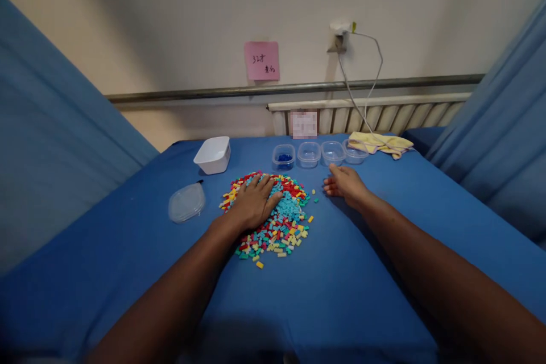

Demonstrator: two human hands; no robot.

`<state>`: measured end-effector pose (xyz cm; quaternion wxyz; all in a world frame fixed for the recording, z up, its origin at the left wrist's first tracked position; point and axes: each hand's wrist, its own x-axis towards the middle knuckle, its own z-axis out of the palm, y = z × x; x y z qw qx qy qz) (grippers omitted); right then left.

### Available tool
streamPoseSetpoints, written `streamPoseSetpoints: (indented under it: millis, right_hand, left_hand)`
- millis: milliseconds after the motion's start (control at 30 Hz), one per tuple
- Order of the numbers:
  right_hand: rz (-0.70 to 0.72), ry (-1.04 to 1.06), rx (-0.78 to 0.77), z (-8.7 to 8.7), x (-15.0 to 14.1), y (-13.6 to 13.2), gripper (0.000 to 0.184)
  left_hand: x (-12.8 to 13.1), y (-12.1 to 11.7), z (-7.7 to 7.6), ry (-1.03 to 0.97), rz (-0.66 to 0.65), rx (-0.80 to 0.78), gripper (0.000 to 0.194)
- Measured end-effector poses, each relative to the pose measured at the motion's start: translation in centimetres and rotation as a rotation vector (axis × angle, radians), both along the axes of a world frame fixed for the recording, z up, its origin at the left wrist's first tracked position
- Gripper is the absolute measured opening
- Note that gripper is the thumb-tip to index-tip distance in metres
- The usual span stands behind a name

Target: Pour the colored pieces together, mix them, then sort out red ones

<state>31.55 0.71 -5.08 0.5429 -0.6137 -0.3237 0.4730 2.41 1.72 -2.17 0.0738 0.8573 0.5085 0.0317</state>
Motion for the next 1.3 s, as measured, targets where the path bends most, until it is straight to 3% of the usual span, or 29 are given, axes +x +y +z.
streamPoseSetpoints:
  millis: [233,400,533,700,867,1033,1133,1233,1300]
  right_hand:
    - [0.138,-0.198,0.195,-1.1,-0.8,-3.4,0.017]
    - [0.231,-0.317,0.296,-1.6,-0.8,-4.0,0.014]
    - [0.296,-0.384,0.329,-1.5,-0.4,-4.4,0.014]
    - [0.328,-0.532,0.421,-1.6,-0.2,-4.5,0.02]
    - [0.314,-0.501,0.404,-1.7,-0.1,-4.3,0.02]
    - [0.319,-0.498,0.424,-2.0,-0.1,-4.0,0.023]
    - [0.314,-0.53,0.461,-2.4,0.0,-3.8,0.025]
    - [0.317,-0.537,0.449,-2.5,0.0,-3.7,0.027]
    - [0.335,-0.548,0.439,-2.5,0.0,-3.6,0.031]
  left_hand:
    - [3.4,-1.5,1.4,0.016,0.038,-0.154,0.093]
    - [5.3,-4.5,1.4,0.056,-0.049,-0.085,0.092]
    - [4.6,-6.6,1.0,0.109,-0.151,-0.053,0.085]
    - [1.3,-7.5,1.1,0.155,-0.139,-0.032,0.08]
    - [-2.1,-5.7,1.3,0.188,-0.054,0.003,0.075]
    - [-3.4,-2.7,2.1,0.103,0.038,0.036,0.072]
    - [-2.8,0.0,3.0,-0.063,0.083,0.051,0.064]
    - [-0.9,3.4,3.8,-0.197,0.279,0.125,0.052]
    - [1.1,5.8,4.2,-0.215,0.315,0.132,0.048]
